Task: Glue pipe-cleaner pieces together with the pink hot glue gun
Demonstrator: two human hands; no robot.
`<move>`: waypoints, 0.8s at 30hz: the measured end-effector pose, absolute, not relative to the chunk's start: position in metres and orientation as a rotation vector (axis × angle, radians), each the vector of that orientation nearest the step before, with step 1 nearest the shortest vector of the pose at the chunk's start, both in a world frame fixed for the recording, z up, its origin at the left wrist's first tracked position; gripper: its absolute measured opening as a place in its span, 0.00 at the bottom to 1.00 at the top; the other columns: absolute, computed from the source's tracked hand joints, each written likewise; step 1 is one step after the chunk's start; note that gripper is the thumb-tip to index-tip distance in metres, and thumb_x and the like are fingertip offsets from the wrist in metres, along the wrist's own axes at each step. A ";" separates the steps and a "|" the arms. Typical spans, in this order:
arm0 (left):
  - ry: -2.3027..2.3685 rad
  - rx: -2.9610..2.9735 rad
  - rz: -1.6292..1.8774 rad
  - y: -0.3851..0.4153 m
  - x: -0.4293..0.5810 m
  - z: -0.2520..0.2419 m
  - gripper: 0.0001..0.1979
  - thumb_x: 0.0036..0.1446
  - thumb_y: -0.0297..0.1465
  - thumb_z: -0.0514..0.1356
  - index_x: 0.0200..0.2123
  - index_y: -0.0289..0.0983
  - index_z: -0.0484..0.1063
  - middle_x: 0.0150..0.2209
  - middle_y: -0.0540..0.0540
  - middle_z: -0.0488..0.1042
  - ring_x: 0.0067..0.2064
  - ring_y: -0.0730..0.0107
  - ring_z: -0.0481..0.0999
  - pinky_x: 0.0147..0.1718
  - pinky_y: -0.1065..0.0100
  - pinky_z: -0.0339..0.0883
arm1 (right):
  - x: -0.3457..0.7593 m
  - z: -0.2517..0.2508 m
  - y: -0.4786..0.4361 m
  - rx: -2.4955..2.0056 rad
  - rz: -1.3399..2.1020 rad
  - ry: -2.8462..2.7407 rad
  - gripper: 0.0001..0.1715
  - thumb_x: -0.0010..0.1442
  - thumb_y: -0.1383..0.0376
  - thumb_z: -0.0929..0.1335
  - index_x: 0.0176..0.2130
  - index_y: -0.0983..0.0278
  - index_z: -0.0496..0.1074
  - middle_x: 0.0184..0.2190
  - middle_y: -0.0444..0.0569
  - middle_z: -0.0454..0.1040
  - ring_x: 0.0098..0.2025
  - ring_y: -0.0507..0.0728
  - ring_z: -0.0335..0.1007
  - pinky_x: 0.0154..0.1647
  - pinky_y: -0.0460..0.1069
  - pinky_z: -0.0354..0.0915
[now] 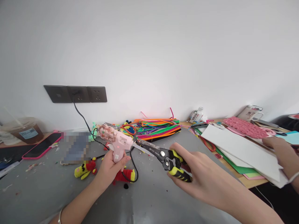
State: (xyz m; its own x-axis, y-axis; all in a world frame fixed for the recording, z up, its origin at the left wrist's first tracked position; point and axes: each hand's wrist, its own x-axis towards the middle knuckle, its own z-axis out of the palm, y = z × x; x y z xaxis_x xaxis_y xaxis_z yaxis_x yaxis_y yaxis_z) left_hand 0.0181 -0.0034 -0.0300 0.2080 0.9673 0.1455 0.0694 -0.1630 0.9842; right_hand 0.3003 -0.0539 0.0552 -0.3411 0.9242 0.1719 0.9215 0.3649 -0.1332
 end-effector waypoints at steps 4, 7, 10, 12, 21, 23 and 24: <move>1.028 1.475 1.138 -0.003 0.019 -0.031 0.17 0.56 0.44 0.63 0.29 0.39 0.63 0.21 0.55 0.63 0.22 0.73 0.61 0.25 0.70 0.57 | 0.303 0.056 -0.056 -1.691 0.025 -2.368 0.19 0.61 0.52 0.67 0.49 0.54 0.64 0.21 0.38 0.67 0.23 0.58 0.68 0.26 0.50 0.61; 1.034 1.493 1.133 -0.003 0.018 -0.031 0.16 0.56 0.43 0.63 0.29 0.39 0.63 0.21 0.56 0.63 0.23 0.73 0.62 0.25 0.70 0.57 | 0.300 0.058 -0.058 -1.703 0.025 -2.381 0.20 0.61 0.52 0.67 0.50 0.54 0.64 0.22 0.39 0.69 0.25 0.58 0.70 0.27 0.50 0.62; 1.036 1.509 1.111 -0.004 0.018 -0.029 0.17 0.56 0.44 0.63 0.29 0.39 0.63 0.21 0.56 0.62 0.23 0.73 0.60 0.26 0.70 0.56 | 0.294 0.058 -0.059 -1.696 0.046 -2.417 0.19 0.61 0.53 0.67 0.50 0.54 0.64 0.24 0.41 0.72 0.27 0.59 0.72 0.28 0.50 0.63; 1.034 1.514 1.099 -0.005 0.018 -0.028 0.17 0.56 0.44 0.63 0.28 0.39 0.63 0.21 0.56 0.61 0.23 0.74 0.60 0.26 0.70 0.56 | 0.292 0.057 -0.058 -1.673 0.057 -2.435 0.20 0.60 0.54 0.68 0.51 0.55 0.65 0.24 0.41 0.72 0.26 0.59 0.71 0.27 0.50 0.62; 1.044 1.522 1.108 -0.005 0.019 -0.026 0.17 0.56 0.44 0.62 0.28 0.39 0.63 0.21 0.55 0.62 0.24 0.73 0.60 0.27 0.70 0.57 | 0.294 0.053 -0.059 -1.639 0.040 -2.452 0.21 0.61 0.53 0.67 0.52 0.55 0.64 0.21 0.39 0.69 0.24 0.58 0.69 0.25 0.49 0.61; 1.035 1.509 1.105 -0.005 0.019 -0.025 0.17 0.57 0.44 0.62 0.29 0.39 0.63 0.21 0.55 0.62 0.24 0.73 0.61 0.26 0.70 0.57 | 0.295 0.052 -0.059 -1.648 0.036 -2.448 0.21 0.61 0.54 0.68 0.52 0.55 0.64 0.20 0.39 0.68 0.24 0.58 0.68 0.25 0.49 0.60; 1.033 1.503 1.105 -0.005 0.019 -0.025 0.17 0.57 0.44 0.62 0.29 0.39 0.62 0.22 0.55 0.63 0.23 0.73 0.61 0.26 0.70 0.57 | 0.295 0.051 -0.059 -1.652 0.032 -2.444 0.21 0.61 0.54 0.68 0.52 0.55 0.65 0.20 0.39 0.68 0.24 0.58 0.68 0.25 0.49 0.60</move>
State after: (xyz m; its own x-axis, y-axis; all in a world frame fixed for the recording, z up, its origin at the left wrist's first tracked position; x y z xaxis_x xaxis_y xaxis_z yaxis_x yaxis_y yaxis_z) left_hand 0.0189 -0.0049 -0.0253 0.2290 0.9618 0.1496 0.0850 -0.1729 0.9813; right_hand 0.2950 -0.0586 0.0506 -0.3604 0.9213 0.1459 0.9173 0.3785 -0.1242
